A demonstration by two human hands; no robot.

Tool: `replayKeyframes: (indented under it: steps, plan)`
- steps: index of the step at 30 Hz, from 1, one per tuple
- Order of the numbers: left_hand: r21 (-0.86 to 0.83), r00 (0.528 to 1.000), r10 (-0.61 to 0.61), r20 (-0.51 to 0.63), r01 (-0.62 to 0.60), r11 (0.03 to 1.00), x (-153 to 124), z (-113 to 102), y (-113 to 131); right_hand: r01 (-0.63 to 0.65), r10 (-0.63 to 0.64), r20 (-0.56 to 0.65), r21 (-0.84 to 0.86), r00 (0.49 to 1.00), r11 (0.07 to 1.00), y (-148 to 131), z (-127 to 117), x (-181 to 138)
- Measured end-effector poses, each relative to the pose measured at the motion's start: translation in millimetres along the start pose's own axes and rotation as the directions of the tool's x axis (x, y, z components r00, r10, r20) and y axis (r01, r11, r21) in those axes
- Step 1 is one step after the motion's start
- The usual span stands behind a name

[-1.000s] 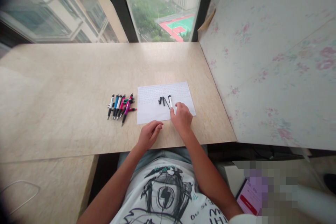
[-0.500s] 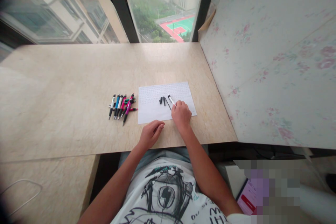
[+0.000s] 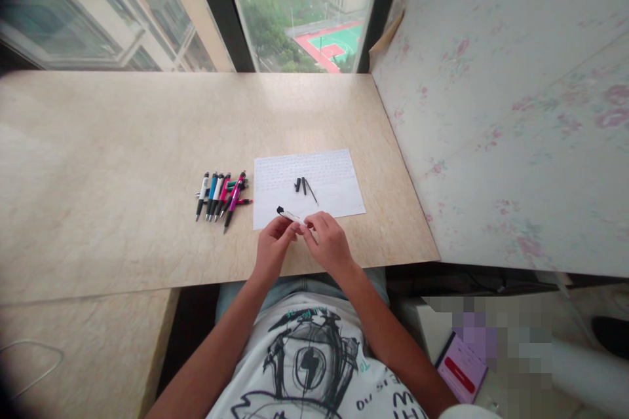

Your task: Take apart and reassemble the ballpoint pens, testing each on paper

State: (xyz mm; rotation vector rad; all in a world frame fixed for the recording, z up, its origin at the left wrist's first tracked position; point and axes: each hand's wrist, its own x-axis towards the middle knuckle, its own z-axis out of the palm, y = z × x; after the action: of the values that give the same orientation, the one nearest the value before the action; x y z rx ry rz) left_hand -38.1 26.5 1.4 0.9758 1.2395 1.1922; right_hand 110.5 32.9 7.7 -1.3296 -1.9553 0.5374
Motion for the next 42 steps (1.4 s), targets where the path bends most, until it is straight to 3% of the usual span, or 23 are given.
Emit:
replayKeyframes:
  steps: [6, 10, 14, 22, 42]
  plan:
    - [-0.101, 0.998, -0.054, -0.024, 0.051, 0.994, 0.7, 0.2, -1.3, -0.014, 0.013, 0.07, 0.018, 0.997, 1.0, -2.9, -4.7, 6.4]
    - [-0.255, 0.997, -0.07, -0.033, 0.06, 0.965, 3.3, -4.9, -12.6, -0.122, 0.116, 0.081, 0.071, 0.99, 0.99, 7.6, -10.5, 23.1]
    - [-0.383, 0.996, -0.077, -0.048, 0.053, 0.922, 4.2, -8.8, -18.2, -0.163, 0.17, 0.055, -0.115, 0.984, 0.98, 32.0, -10.3, 50.7]
    - [-0.398, 0.995, -0.096, -0.039, 0.072, 0.914, 3.7, -10.9, -18.7, -0.122, 0.176, 0.143, -0.327, 0.974, 0.937, 52.5, 8.5, 77.6]
    - [-0.421, 0.994, -0.105, 0.03, 0.108, 0.901, 7.1, -11.4, -23.0, -0.129, 0.207, 0.164, -0.392, 0.964, 0.911, 55.8, 8.8, 83.5]
